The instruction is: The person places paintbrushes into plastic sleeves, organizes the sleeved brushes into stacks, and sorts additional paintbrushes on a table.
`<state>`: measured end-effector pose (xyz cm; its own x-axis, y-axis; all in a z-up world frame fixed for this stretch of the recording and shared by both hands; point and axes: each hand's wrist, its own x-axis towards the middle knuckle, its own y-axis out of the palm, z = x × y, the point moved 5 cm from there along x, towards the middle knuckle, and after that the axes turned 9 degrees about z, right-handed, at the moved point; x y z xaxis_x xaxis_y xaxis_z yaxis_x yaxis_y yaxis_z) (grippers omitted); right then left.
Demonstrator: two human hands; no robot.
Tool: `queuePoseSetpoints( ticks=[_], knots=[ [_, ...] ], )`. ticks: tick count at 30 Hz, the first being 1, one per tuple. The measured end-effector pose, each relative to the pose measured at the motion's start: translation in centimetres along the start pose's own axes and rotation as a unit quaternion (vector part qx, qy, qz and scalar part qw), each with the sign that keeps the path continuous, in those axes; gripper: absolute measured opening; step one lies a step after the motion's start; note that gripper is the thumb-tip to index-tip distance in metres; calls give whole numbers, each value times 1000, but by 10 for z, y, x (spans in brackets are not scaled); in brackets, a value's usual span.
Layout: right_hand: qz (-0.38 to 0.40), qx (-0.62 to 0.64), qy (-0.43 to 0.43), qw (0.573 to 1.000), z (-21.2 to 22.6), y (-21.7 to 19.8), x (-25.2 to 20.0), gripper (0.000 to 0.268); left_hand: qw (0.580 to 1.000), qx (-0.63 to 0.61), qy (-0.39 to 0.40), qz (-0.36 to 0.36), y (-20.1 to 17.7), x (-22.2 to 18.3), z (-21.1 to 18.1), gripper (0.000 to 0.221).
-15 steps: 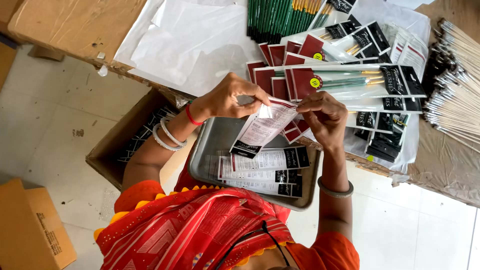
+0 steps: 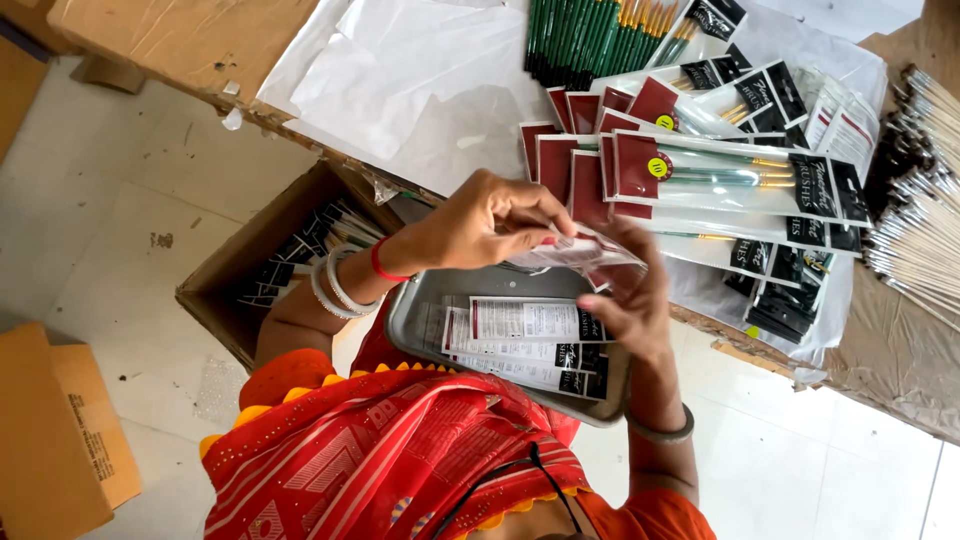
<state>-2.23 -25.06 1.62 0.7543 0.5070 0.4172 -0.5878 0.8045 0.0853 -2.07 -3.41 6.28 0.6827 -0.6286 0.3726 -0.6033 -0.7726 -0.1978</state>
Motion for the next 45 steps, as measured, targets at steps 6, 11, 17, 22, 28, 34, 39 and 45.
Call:
queuePoseSetpoints(
  ticks=[6,11,17,22,28,34,39,45],
  knots=[
    [-76,-216,-148,962,92,-33,-95,20,985,-20,172,29,16,-23,-42,34],
    [-170,-496,-135,840,145,-23,-33,26,937,199,-183,221,82,-55,143,31],
    [-4,-792,-39,609,92,-9,28,26,857,418,-237,189,134,-147,300,67],
    [-128,-582,-132,792,59,-19,-45,20,821,384,-361,220,143,-178,350,56],
    [297,-373,279,834,-115,40,-70,31,768,376,-473,212,102,-138,284,96],
    [245,-528,284,762,-226,3,-103,60,882,418,-214,45,108,-170,326,79],
    [267,-527,310,745,-229,1,-90,68,862,376,-322,107,103,-177,352,15],
    [320,-524,265,743,-237,1,-103,27,907,375,-192,-17,84,-157,253,62]
  ],
)
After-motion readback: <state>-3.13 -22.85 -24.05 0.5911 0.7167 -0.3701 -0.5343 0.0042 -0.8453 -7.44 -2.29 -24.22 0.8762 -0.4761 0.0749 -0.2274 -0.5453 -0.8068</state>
